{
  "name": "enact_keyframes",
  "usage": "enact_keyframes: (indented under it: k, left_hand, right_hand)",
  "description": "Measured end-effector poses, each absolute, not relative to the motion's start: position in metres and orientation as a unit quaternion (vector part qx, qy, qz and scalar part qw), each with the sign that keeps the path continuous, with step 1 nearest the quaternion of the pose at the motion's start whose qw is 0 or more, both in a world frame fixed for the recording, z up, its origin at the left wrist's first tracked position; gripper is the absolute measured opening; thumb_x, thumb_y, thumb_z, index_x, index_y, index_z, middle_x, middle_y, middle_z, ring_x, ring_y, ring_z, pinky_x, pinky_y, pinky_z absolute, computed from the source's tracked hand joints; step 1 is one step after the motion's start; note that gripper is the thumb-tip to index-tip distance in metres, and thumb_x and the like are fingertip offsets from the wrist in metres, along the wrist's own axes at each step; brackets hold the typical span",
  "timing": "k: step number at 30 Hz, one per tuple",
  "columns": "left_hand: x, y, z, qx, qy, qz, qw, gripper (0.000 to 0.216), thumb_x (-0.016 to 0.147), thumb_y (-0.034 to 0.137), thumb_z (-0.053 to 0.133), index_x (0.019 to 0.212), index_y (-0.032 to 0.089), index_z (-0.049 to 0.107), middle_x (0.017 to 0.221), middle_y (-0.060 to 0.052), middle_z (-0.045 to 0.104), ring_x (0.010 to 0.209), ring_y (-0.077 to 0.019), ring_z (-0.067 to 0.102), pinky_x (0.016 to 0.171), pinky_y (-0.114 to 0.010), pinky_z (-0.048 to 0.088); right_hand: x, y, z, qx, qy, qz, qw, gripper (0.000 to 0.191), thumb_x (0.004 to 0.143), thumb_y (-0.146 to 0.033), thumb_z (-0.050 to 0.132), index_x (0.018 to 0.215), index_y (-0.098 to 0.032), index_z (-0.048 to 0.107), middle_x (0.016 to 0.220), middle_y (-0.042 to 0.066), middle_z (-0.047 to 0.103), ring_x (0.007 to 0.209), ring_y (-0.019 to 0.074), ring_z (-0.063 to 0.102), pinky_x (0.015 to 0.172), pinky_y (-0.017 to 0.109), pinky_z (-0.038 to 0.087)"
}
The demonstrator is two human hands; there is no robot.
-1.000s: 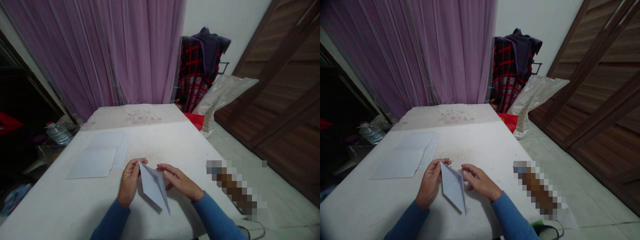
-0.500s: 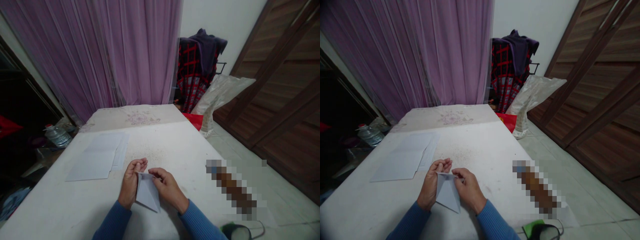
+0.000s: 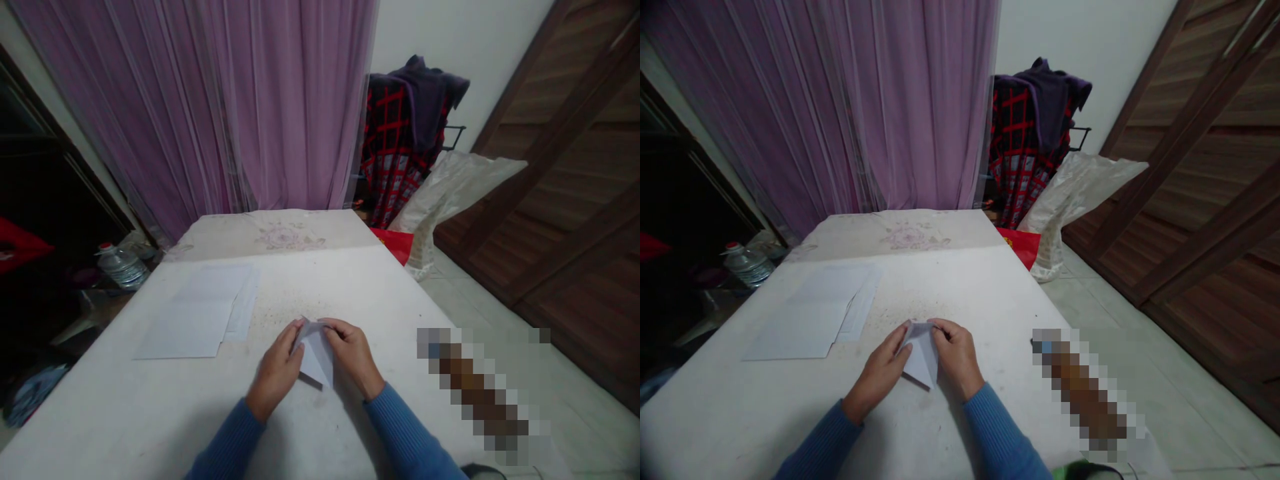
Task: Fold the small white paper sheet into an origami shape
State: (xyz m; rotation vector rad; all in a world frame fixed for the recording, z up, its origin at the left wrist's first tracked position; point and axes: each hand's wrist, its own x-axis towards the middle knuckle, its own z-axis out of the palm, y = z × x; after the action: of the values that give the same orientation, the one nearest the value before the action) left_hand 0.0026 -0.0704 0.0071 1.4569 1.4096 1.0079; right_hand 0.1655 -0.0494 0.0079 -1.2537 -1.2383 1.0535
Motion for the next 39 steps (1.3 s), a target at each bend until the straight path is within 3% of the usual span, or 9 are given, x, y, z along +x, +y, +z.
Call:
enact_keyframes:
  k: [4, 7, 12, 17, 23, 27, 33, 39]
  left_hand:
    - [-0.004, -0.066, 0.018, 0.547, 0.557, 0.378, 0.497, 0.060, 0.071, 0.015, 0.054, 0.131, 0.022, 0.059, 0.127, -0.006, 0.065, 0.120, -0.0272, 0.057, 0.102, -0.037, 0.043]
    - [-0.006, -0.061, 0.017, 0.492, 0.544, 0.360, 0.576, 0.065, 0.073, 0.016, 0.052, 0.138, 0.022, 0.051, 0.119, -0.007, 0.068, 0.100, -0.0238, 0.066, 0.082, -0.034, 0.053]
    - [-0.007, -0.046, 0.019, 0.443, 0.543, 0.356, 0.619, 0.059, 0.076, 0.024, 0.059, 0.134, 0.026, 0.054, 0.113, -0.006, 0.070, 0.082, -0.0174, 0.067, 0.061, -0.023, 0.051]
    - [-0.012, -0.025, 0.025, 0.426, 0.532, 0.338, 0.649, 0.059, 0.079, 0.040, 0.064, 0.135, 0.025, 0.052, 0.086, -0.004, 0.073, 0.067, -0.0149, 0.068, 0.056, -0.021, 0.048]
    - [-0.013, 0.006, 0.013, 0.406, 0.533, 0.325, 0.667, 0.058, 0.077, 0.057, 0.062, 0.116, 0.015, 0.060, 0.081, -0.010, 0.074, 0.068, -0.0189, 0.071, 0.053, -0.021, 0.047]
    - [-0.013, 0.020, 0.006, 0.410, 0.534, 0.337, 0.658, 0.052, 0.077, 0.062, 0.059, 0.096, 0.013, 0.063, 0.070, -0.008, 0.071, 0.059, -0.0169, 0.068, 0.051, -0.022, 0.048]
    - [-0.012, 0.024, 0.006, 0.418, 0.540, 0.359, 0.636, 0.050, 0.078, 0.061, 0.058, 0.088, 0.013, 0.063, 0.071, -0.008, 0.070, 0.056, -0.0171, 0.066, 0.048, -0.024, 0.049]
    - [-0.008, 0.027, 0.007, 0.416, 0.557, 0.367, 0.618, 0.048, 0.080, 0.060, 0.054, 0.084, 0.013, 0.064, 0.066, -0.008, 0.070, 0.055, -0.0186, 0.065, 0.048, -0.025, 0.049]
  right_hand:
    - [0.174, -0.044, 0.007, -0.519, -0.461, 0.494, 0.523, 0.027, 0.063, -0.033, 0.059, 0.076, -0.017, 0.076, 0.065, 0.004, 0.070, 0.054, 0.0140, 0.055, 0.049, 0.024, 0.042]
    - [0.178, -0.040, 0.004, -0.522, -0.431, 0.532, 0.509, 0.028, 0.060, -0.034, 0.061, 0.075, -0.015, 0.074, 0.053, 0.001, 0.062, 0.044, 0.0106, 0.048, 0.043, 0.022, 0.038]
    - [0.184, -0.029, 0.004, -0.527, -0.451, 0.548, 0.467, 0.031, 0.065, -0.037, 0.060, 0.083, -0.014, 0.073, 0.054, -0.001, 0.059, 0.042, 0.0092, 0.046, 0.040, 0.021, 0.036]
    - [0.188, -0.009, 0.014, -0.520, -0.492, 0.533, 0.452, 0.036, 0.069, -0.043, 0.062, 0.089, -0.015, 0.072, 0.052, -0.002, 0.058, 0.045, 0.0108, 0.049, 0.041, 0.022, 0.035]
    - [0.190, 0.014, 0.016, -0.498, -0.492, 0.574, 0.425, 0.036, 0.075, -0.048, 0.062, 0.078, -0.013, 0.069, 0.050, -0.002, 0.057, 0.044, 0.0090, 0.048, 0.042, 0.020, 0.033]
    - [0.190, 0.025, 0.012, -0.481, -0.470, 0.600, 0.434, 0.042, 0.074, -0.053, 0.065, 0.082, -0.012, 0.069, 0.056, 0.000, 0.062, 0.044, 0.0075, 0.047, 0.042, 0.019, 0.032]
    - [0.187, 0.030, 0.007, -0.475, -0.462, 0.608, 0.438, 0.052, 0.075, -0.060, 0.065, 0.097, -0.013, 0.069, 0.064, 0.003, 0.066, 0.048, 0.0090, 0.051, 0.043, 0.019, 0.031]
    - [0.186, 0.033, 0.005, -0.463, -0.500, 0.585, 0.439, 0.053, 0.083, -0.066, 0.052, 0.072, -0.015, 0.064, 0.059, 0.003, 0.061, 0.050, 0.0100, 0.049, 0.047, 0.021, 0.032]
